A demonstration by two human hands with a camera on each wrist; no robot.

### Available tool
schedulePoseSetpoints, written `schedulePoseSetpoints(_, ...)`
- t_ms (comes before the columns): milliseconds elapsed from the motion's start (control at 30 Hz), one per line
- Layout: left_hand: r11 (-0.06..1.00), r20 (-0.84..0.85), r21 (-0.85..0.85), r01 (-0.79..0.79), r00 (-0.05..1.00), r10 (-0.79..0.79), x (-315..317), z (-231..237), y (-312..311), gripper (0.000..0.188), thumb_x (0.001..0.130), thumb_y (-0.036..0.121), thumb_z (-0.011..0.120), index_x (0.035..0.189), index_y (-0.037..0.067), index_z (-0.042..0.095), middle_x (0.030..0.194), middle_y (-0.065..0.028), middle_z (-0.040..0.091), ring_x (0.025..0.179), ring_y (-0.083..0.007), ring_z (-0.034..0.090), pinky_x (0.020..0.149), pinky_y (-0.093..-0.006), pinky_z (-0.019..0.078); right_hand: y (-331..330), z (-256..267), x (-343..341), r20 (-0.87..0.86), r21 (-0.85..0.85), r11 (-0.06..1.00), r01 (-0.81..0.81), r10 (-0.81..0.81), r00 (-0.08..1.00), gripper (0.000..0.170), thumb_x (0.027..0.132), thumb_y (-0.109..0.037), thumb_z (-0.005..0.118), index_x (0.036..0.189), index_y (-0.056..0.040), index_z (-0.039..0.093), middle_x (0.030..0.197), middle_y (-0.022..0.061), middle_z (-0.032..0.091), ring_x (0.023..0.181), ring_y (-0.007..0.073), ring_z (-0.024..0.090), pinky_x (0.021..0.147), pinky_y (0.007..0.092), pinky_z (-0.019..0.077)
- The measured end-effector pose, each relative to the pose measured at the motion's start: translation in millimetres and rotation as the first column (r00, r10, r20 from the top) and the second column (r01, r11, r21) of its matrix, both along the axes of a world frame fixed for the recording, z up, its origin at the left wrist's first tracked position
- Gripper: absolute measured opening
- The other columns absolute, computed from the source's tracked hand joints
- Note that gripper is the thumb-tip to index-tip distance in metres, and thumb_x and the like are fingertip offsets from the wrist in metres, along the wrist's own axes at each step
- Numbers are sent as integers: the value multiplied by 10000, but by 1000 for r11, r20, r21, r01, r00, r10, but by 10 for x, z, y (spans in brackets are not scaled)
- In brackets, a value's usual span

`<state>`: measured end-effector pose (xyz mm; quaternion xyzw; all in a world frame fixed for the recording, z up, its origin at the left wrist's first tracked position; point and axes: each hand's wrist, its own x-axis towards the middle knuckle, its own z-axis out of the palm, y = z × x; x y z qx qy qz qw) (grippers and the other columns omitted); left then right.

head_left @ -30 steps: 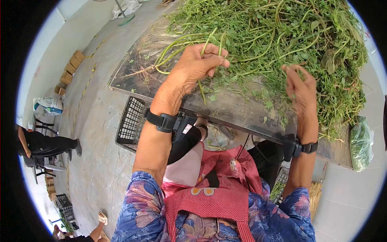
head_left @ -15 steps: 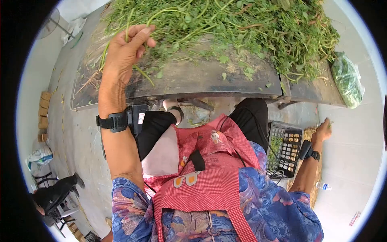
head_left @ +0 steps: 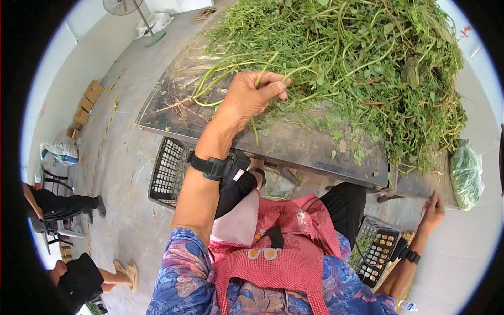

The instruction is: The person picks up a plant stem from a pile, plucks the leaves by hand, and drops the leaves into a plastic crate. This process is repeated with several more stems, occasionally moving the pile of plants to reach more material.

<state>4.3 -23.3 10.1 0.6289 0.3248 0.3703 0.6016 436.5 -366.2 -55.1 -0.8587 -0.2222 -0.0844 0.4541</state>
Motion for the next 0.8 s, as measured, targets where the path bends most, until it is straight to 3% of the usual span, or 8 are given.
schedulePoseSetpoints(100,999,48,6,-32,998,31,11,-34,-4,215,861,130,600,1027,-5,622,735,-41,648,461,-24,394,407,-168,301,885,733,-820,74,176,872,-457,451,889,187,879,-132,552,905,19,659,828,61,628,664,99,563,569,234,462)
schedulePoseSetpoints(200,999,108,-50,-13,994,18,21,15,-34,204,875,140,581,1012,-6,621,724,-39,643,453,-23,382,400,-164,290,1626,963,-1567,-17,130,460,-878,887,462,168,853,-77,564,964,16,650,878,75,628,706,105,596,626,225,485)
schedulePoseSetpoints(300,994,192,-100,42,981,-22,24,6,-43,199,887,149,564,1001,-5,617,708,-34,634,439,-20,365,397,-157,277,2311,803,-2165,30,29,177,-984,984,178,214,851,-65,559,1036,16,631,1033,119,629,955,203,598,813,307,484)
schedulePoseSetpoints(367,991,206,-110,73,977,-49,10,16,-60,191,889,152,562,985,-5,613,707,-44,631,424,-14,367,383,-147,273,2635,660,-2308,21,117,131,-985,991,134,346,850,-127,588,1173,-6,560,1217,133,548,1136,210,503,898,341,445)
schedulePoseSetpoints(600,954,290,-197,225,943,-163,3,-31,-26,182,878,171,582,936,0,611,714,-82,631,408,-15,384,361,-138,272,3062,648,-2412,12,300,83,-950,996,91,597,827,-253,644,1331,-42,402,1390,134,367,1229,179,402,912,308,426)
schedulePoseSetpoints(700,953,285,-191,234,943,-174,-21,-66,17,162,879,165,579,899,6,604,718,-87,632,413,-19,387,370,-143,280,3083,672,-2431,-350,380,19,-925,928,-124,363,836,-261,647,1086,-1,608,971,51,624,856,106,558,756,240,459)
schedulePoseSetpoints(733,954,284,-196,227,944,-167,-27,-75,20,162,879,165,579,899,6,604,718,-87,632,413,-19,387,370,-143,280,3074,654,-2513,-276,402,55,-914,959,-64,259,837,-217,649,957,12,651,748,-17,610,674,63,533,653,225,453)
schedulePoseSetpoints(800,965,238,-181,191,960,-146,-21,-80,25,184,896,189,559,880,9,596,723,-96,634,416,-23,391,377,-148,288,3098,621,-2493,-296,413,71,-908,953,-59,242,834,-196,650,958,12,652,737,-6,610,646,64,530,617,219,451)
